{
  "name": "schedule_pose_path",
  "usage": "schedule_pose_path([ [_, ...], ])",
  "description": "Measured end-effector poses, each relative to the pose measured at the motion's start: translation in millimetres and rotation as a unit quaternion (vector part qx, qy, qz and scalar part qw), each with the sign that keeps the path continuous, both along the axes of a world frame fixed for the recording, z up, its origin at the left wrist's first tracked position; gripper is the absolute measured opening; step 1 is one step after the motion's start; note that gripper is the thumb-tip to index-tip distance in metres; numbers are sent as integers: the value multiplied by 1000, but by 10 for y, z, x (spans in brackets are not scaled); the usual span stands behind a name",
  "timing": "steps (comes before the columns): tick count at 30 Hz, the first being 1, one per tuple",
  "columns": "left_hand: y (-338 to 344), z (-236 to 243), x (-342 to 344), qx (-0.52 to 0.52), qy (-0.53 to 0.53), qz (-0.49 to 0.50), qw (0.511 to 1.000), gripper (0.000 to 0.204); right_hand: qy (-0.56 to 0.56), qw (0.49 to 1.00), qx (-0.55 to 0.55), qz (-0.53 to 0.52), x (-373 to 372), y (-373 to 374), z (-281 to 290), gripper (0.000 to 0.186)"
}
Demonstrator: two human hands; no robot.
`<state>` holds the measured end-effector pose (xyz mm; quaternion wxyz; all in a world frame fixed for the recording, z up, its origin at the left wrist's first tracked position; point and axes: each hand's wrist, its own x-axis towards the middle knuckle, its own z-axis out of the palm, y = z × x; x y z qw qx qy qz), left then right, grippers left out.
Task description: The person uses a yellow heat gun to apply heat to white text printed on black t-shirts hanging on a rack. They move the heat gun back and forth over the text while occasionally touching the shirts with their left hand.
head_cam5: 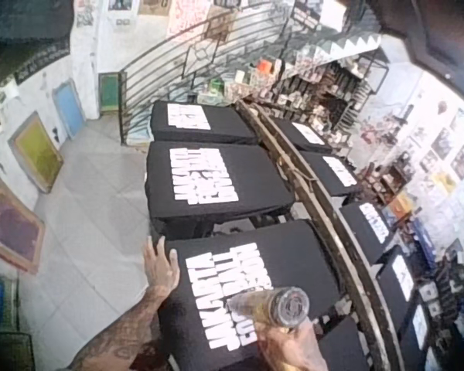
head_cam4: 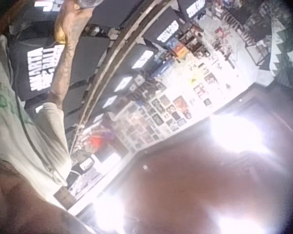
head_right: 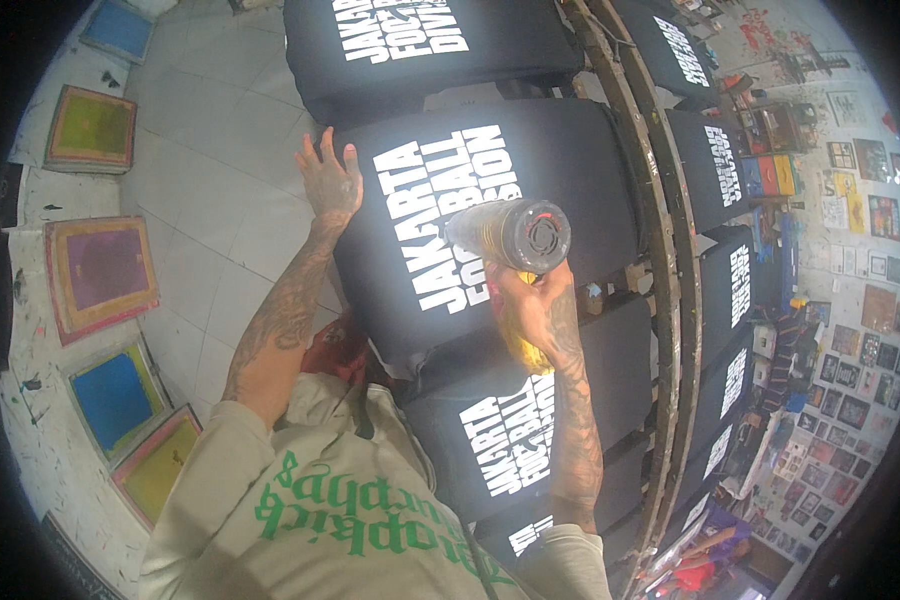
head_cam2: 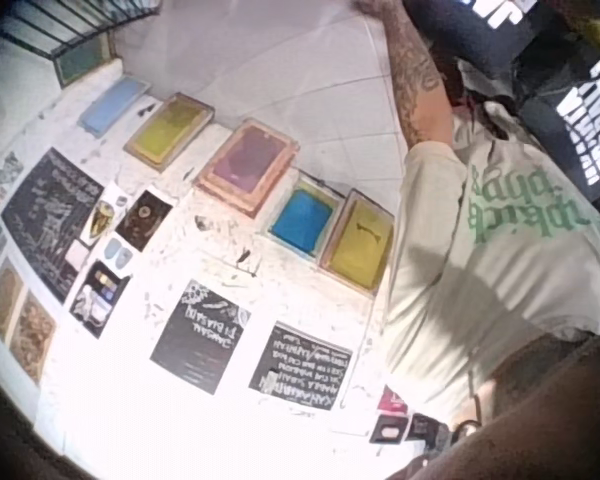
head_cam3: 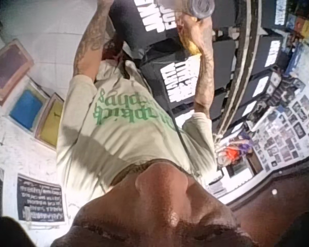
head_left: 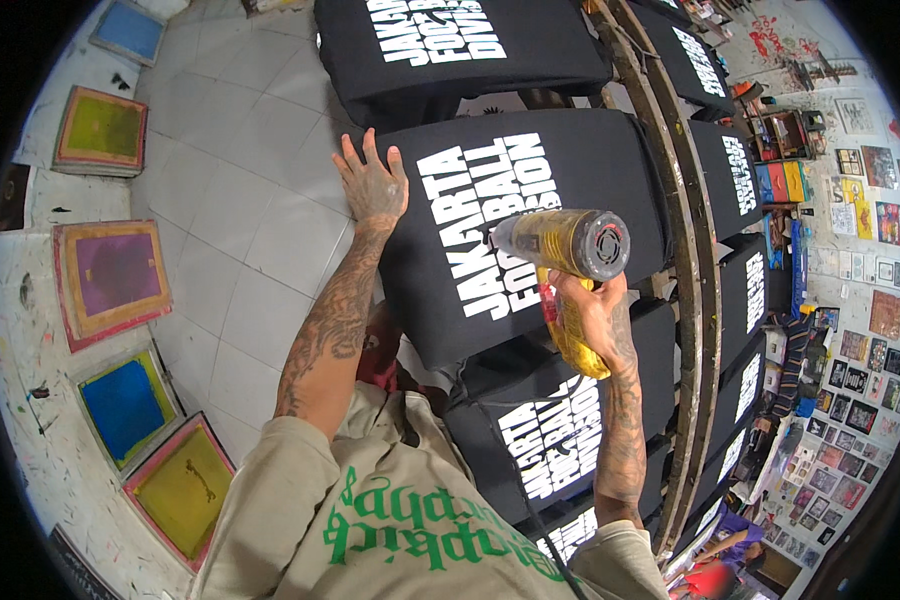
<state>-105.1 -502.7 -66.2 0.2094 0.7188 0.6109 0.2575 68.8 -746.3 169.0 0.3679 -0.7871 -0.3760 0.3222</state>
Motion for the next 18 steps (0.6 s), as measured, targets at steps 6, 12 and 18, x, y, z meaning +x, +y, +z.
schedule_pose_path([
  [6, -6, 25, 58, -18, -8, 15, 1000, 62, -35, 999, 5, -39, -110, 13, 21, 32],
  [12, -17, 33, 38, -17, -16, 17, 1000, 61, 10, 999, -7, -43, -131, -70, 60, 32],
  [18, -19, 13, 24, 1, -8, 15, 1000, 61, 47, 998, -34, -27, -93, -180, 178, 34],
])
